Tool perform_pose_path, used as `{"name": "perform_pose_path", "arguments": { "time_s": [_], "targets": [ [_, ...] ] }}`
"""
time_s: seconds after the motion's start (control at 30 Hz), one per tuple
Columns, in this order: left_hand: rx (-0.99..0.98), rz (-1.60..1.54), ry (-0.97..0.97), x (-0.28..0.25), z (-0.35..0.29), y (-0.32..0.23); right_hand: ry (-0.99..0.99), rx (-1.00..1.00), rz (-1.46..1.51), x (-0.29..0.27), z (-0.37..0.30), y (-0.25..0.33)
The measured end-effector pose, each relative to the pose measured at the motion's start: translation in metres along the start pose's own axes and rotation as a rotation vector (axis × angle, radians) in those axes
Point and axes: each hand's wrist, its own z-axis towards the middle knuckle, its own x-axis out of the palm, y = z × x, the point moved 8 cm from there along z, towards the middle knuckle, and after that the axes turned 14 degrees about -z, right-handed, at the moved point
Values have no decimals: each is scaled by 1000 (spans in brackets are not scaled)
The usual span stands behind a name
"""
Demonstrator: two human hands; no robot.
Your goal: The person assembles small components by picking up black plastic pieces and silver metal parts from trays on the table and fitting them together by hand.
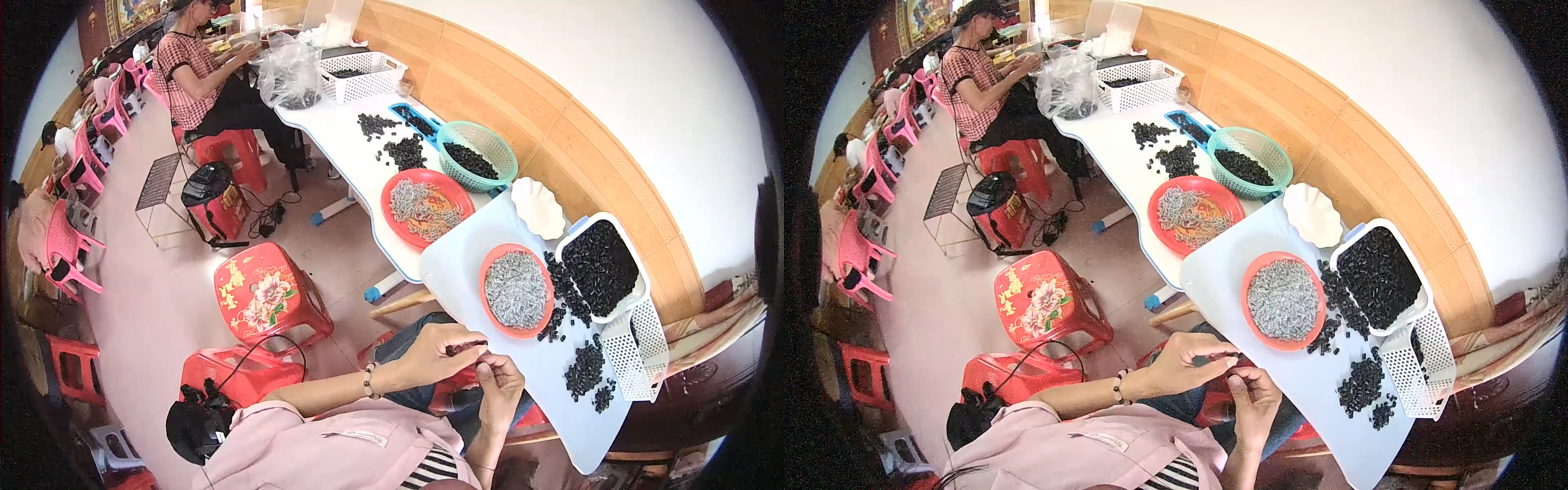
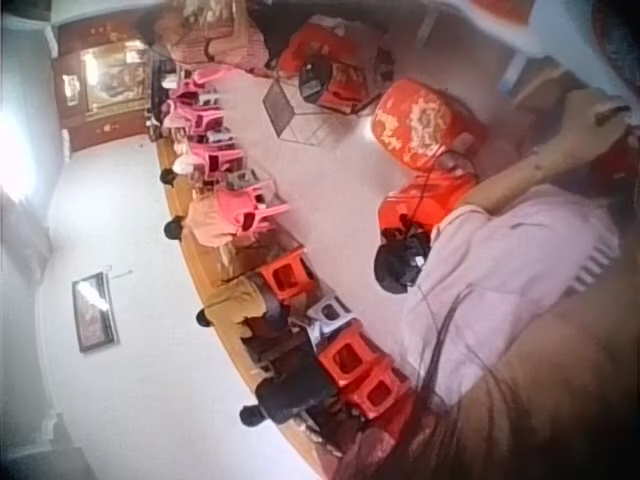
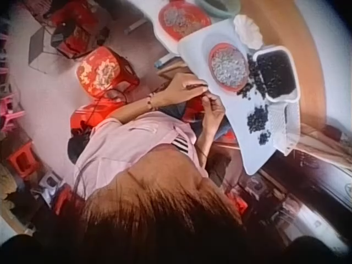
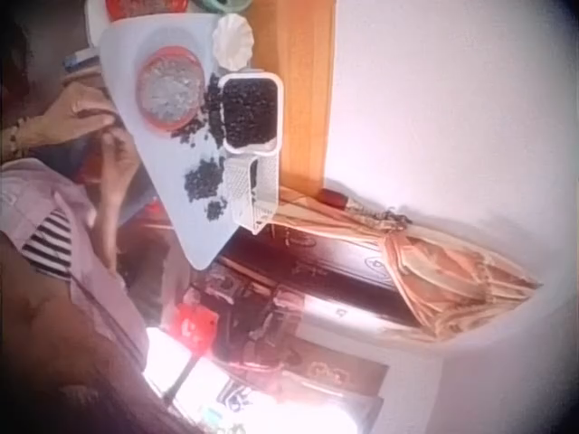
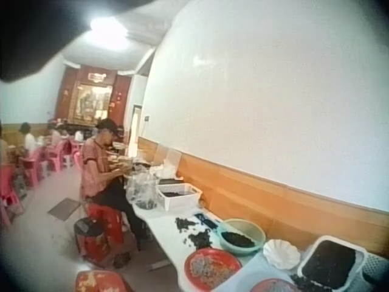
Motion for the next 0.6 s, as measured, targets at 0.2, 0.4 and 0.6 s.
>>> {"name": "perform_pose_path", "arguments": {
  "time_s": [0.2,0.4,0.6],
  "targets": [
    [-70,0,40,2,2,4,-1,34,50,0,2,-4],
    [-142,13,64,1,3,16,-5,49,68,-7,4,-12],
    [-139,6,48,2,1,23,-18,78,43,-12,3,-15]
  ]
}}
